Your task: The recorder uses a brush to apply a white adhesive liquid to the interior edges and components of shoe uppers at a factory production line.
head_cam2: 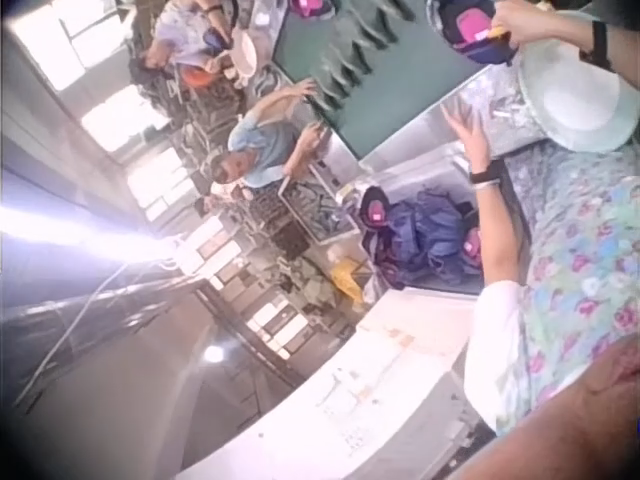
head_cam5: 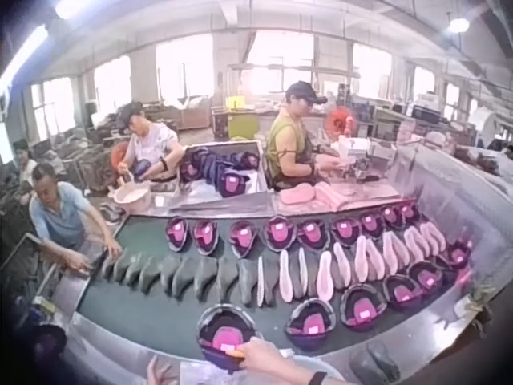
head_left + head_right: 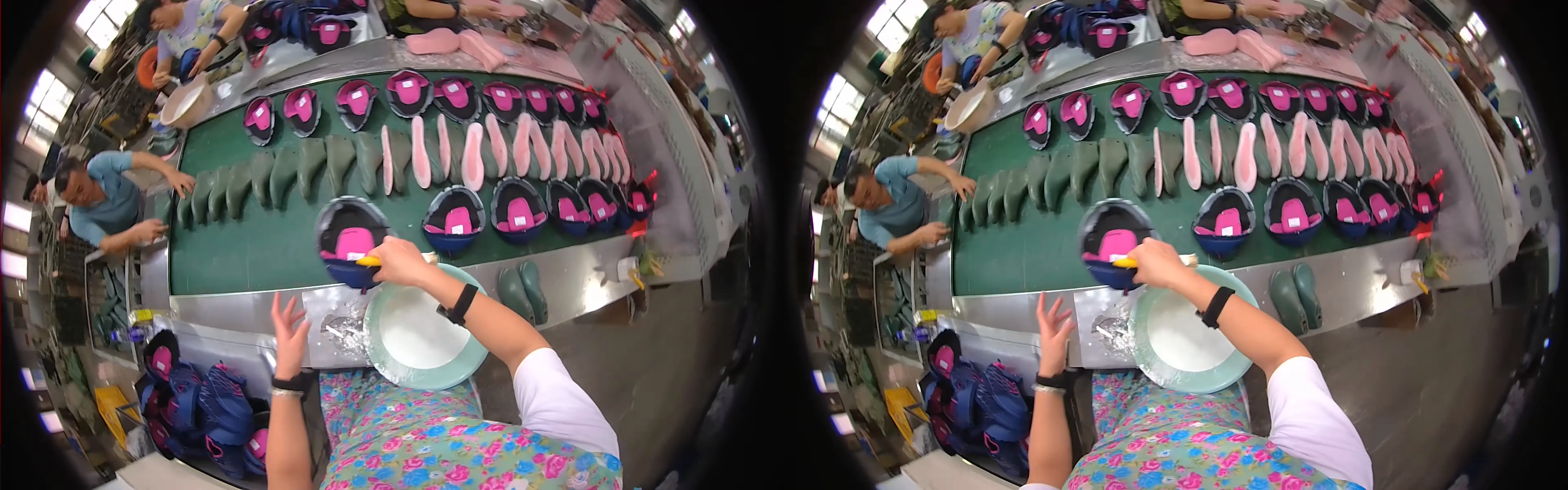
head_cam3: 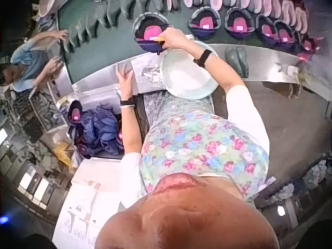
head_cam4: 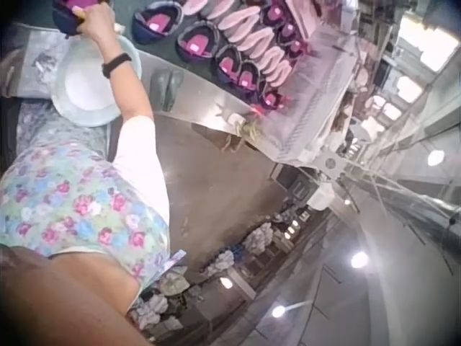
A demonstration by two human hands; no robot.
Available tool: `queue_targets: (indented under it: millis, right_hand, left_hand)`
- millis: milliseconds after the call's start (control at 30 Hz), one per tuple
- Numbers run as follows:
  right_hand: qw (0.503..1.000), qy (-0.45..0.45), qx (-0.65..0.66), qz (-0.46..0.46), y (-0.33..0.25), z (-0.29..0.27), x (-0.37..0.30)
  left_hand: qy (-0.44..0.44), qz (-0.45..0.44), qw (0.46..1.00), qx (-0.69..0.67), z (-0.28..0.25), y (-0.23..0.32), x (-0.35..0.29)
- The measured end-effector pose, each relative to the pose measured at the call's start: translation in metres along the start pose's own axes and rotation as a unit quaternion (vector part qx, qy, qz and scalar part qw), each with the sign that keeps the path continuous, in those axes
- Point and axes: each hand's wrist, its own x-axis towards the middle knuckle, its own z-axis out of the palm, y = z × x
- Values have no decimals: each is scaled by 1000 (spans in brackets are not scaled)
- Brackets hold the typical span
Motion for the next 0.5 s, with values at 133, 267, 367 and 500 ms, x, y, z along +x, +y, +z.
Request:
queue_targets:
  millis: [133, 267, 367, 500]
  right_hand:
    - [994, -37, -84, 58, 64, 29, 30]
    - [972, -99, -155, 148, 119, 19, 37]
    - [974, -86, -145, 152, 132, 2, 23]
    - [976, -48, -173, 121, 104, 7, 30]
  left_hand:
    - [165, -72, 982, 62, -79, 3, -73]
    - [260, -112, 956, 74, -122, 13, -140]
    - [323, -115, 915, 212, -147, 7, -183]
    - [352, -97, 781, 507, -188, -6, -217]
